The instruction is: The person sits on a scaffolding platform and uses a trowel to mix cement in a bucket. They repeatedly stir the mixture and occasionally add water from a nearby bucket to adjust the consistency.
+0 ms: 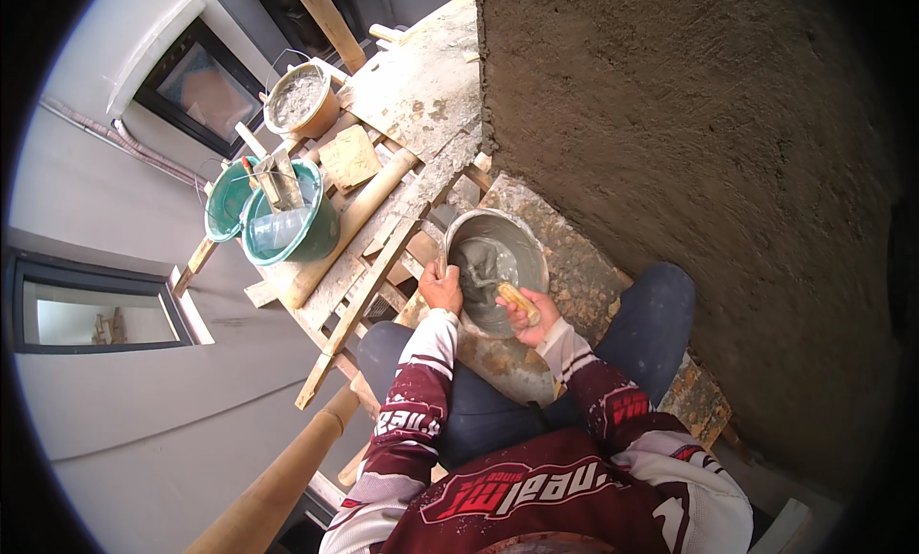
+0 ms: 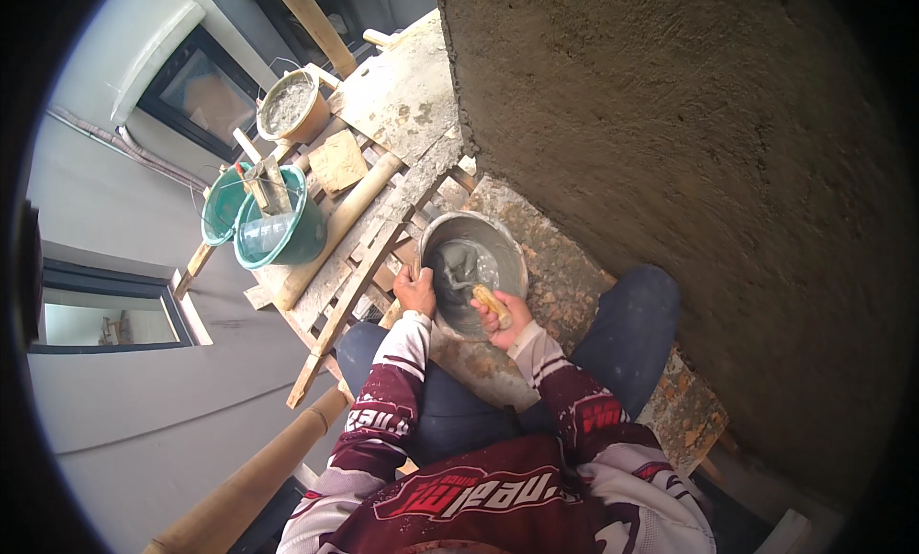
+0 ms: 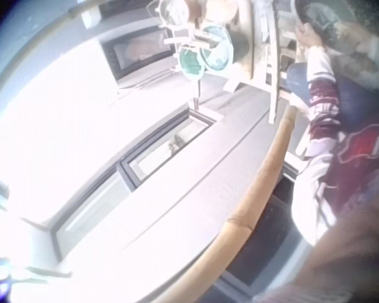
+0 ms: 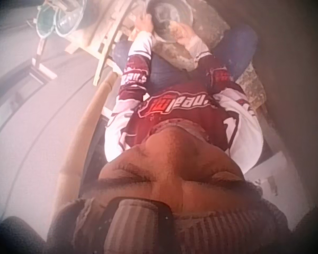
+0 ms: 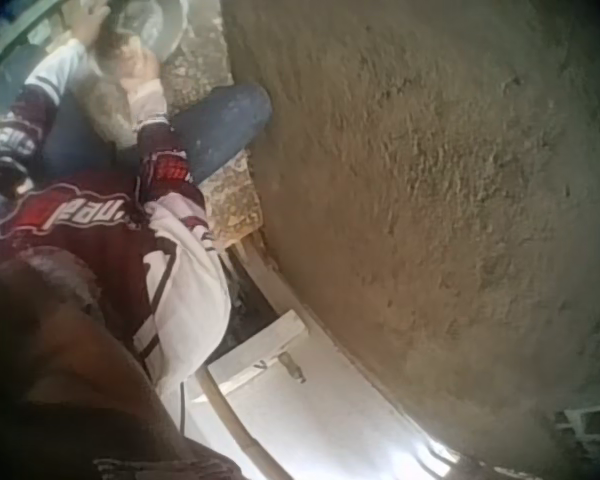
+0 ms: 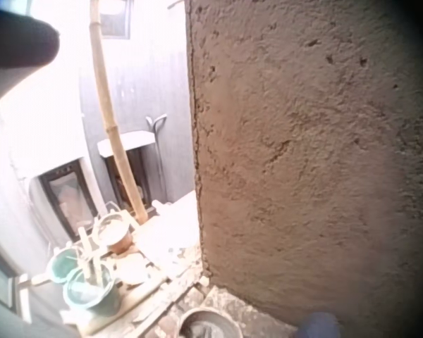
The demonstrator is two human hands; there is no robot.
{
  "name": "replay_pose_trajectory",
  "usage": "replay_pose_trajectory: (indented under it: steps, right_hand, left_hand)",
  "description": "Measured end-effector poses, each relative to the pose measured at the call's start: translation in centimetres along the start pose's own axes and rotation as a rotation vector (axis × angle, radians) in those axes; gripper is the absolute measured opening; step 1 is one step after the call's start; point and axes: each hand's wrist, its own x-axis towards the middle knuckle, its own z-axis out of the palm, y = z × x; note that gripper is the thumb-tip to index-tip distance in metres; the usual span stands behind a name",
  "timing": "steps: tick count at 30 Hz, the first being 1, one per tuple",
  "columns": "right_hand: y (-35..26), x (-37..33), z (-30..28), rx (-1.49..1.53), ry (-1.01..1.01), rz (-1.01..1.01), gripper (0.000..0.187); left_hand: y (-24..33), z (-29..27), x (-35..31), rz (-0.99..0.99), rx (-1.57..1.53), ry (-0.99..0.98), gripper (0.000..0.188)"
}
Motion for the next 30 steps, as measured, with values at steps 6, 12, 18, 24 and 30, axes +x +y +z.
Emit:
replay_pose_trajectory:
  steps: [6, 12, 18, 24, 30]
  right_hand:
    - [-1.2, -6.3, 4.4, -0.845, 0.238, -0.182, 0.043]
    - [-2.6, -1.9, 5.3, -1.808, 0.626, 0.086, 0.049]
    - [-1.8, -4.5, 11.9, -2.716, 0.537, 0.007, 0.038]
    - [-3.0, -6.8, 16.0, -3.029, 0.635, -0.37, 0.025]
    - [-4.3, -6.1, 15.8, -3.203, 0.52, -0.084, 0.024]
  left_hand:
    - [-1.2, -0.1, 0.4, 0.063, 0.144, 0.04, 0.021]
    - [0.1, 0.7, -0.2, 0.056, 0.105, -0.025, 0.015]
    - [-0.2, 0.6, 0.2, 0.106, 0.061, 0.021, 0.02]
    - [0.1, 0.7, -0.3, 0.088, 0.004, 0.003, 0.026]
    - [1.4, 0.6, -0.8, 0.124, 0.042, -0.002, 0.028]
